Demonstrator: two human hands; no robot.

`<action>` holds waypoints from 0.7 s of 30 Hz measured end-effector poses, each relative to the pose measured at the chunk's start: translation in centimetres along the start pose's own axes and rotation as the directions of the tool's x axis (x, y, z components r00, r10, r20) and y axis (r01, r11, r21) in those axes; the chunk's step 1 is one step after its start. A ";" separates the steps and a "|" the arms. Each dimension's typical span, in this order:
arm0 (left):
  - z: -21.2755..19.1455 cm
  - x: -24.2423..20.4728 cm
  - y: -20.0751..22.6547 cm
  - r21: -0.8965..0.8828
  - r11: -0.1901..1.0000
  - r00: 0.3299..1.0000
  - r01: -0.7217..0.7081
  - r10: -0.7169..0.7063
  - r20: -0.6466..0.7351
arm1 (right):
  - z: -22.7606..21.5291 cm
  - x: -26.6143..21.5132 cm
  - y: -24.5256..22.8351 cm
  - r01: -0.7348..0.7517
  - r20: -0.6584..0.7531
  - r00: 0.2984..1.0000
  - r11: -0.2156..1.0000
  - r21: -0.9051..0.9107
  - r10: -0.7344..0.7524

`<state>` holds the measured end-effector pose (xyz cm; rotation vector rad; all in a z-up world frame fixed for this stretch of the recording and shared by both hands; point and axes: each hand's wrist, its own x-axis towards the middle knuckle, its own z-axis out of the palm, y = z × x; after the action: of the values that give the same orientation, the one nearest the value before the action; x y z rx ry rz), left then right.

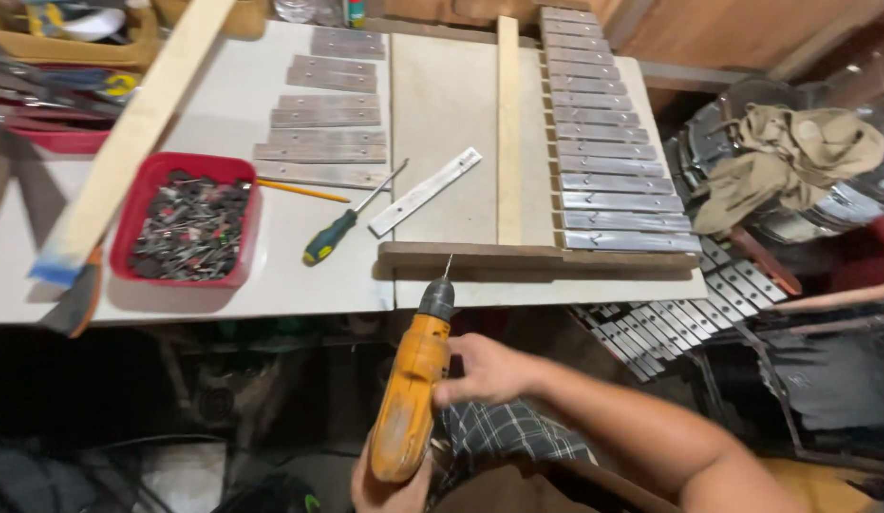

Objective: The person uses a power drill to drive screws into a wooden frame attached to a table. They then switch to a manual screwdriver to tighten the screws further, securing the frame to the table surface.

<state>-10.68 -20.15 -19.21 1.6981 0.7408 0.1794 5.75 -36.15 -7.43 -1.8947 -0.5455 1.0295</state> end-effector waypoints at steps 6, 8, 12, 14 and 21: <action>-2.2 0.0 6.1 0.027 0.982 0.982 -0.186 0.186 0.000 | -9.0 -3.9 -6.3 -0.504 -0.406 0.858 0.663 -0.553 0.314; -1.6 0.1 4.9 -0.008 0.963 0.963 -0.268 0.267 -0.038 | -12.0 -4.6 -4.7 -0.530 -0.563 0.799 0.691 -0.492 0.212; 0.7 0.9 -1.3 0.039 0.885 0.879 -0.464 0.465 -0.100 | -16.4 -5.3 0.3 -0.374 -0.581 0.784 0.579 -0.724 -0.219; 1.7 0.2 -3.5 0.090 0.874 0.872 -0.478 0.484 -0.069 | -16.4 -5.8 1.7 -0.374 -0.562 0.796 0.550 -0.747 -0.222; 9.1 -3.9 -8.2 0.163 0.897 0.896 -0.411 0.430 -0.106 | -16.8 -8.1 7.5 -0.370 -0.600 0.706 0.527 -0.765 -0.377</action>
<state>-12.32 -29.21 -28.24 1.9791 0.4815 0.5672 14.93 -53.95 -5.92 -2.9452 -0.6238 -0.2274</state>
